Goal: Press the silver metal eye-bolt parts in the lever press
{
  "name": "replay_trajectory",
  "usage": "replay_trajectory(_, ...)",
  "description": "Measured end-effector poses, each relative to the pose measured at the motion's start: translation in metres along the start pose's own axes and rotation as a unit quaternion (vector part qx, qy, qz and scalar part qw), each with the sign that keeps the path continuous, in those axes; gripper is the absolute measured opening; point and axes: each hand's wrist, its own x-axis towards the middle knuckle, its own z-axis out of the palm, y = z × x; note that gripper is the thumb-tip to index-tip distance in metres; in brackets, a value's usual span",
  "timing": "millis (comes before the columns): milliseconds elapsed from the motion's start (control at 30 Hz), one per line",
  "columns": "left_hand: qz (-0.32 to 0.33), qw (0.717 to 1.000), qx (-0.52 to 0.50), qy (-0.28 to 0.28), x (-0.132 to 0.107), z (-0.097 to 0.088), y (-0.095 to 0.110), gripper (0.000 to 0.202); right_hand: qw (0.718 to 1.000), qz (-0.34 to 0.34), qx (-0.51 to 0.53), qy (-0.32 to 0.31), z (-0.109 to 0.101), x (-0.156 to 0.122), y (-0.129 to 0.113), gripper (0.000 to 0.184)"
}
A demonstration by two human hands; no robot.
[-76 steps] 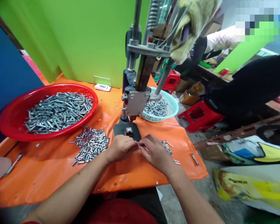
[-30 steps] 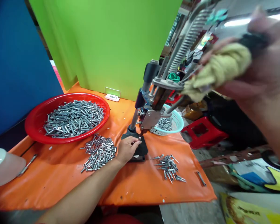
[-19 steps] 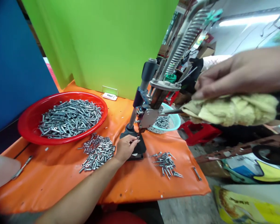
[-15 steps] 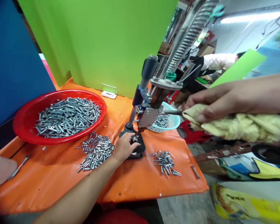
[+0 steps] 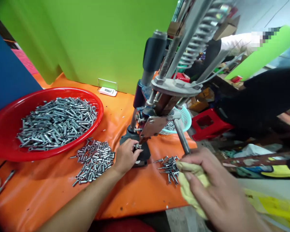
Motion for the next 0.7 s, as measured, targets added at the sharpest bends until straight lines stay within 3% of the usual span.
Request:
replay_trajectory(67, -0.002, 1.000, 0.004, -0.004, 0.000, 0.001, 0.000, 0.021, 0.999, -0.036, 0.023, 0.009, 0.033, -0.003, 0.004, 0.018)
replay_trajectory(167, -0.003, 1.000, 0.016, -0.013, 0.001, 0.003, -0.001, 0.022, 0.992, -0.046, 0.064, 0.099, 0.084, -0.003, 0.018, 0.021)
replay_trajectory(267, -0.007, 1.000, 0.028, -0.012, 0.001, 0.005, -0.001, 0.020, 0.980, -0.064, 0.103, 0.159, 0.118, -0.002, 0.031, 0.026)
replay_trajectory(367, -0.003, 1.000, 0.030, 0.006, 0.000, 0.006, 0.000, 0.019, 0.971, -0.092, 0.130, 0.179, 0.126, 0.000, 0.035, 0.030)
replay_trajectory(700, 0.028, 0.997, -0.044, 0.049, -0.005, 0.000, 0.004, 0.023, 0.964, -0.104, 0.123, 0.213, 0.121, -0.001, 0.026, 0.028)
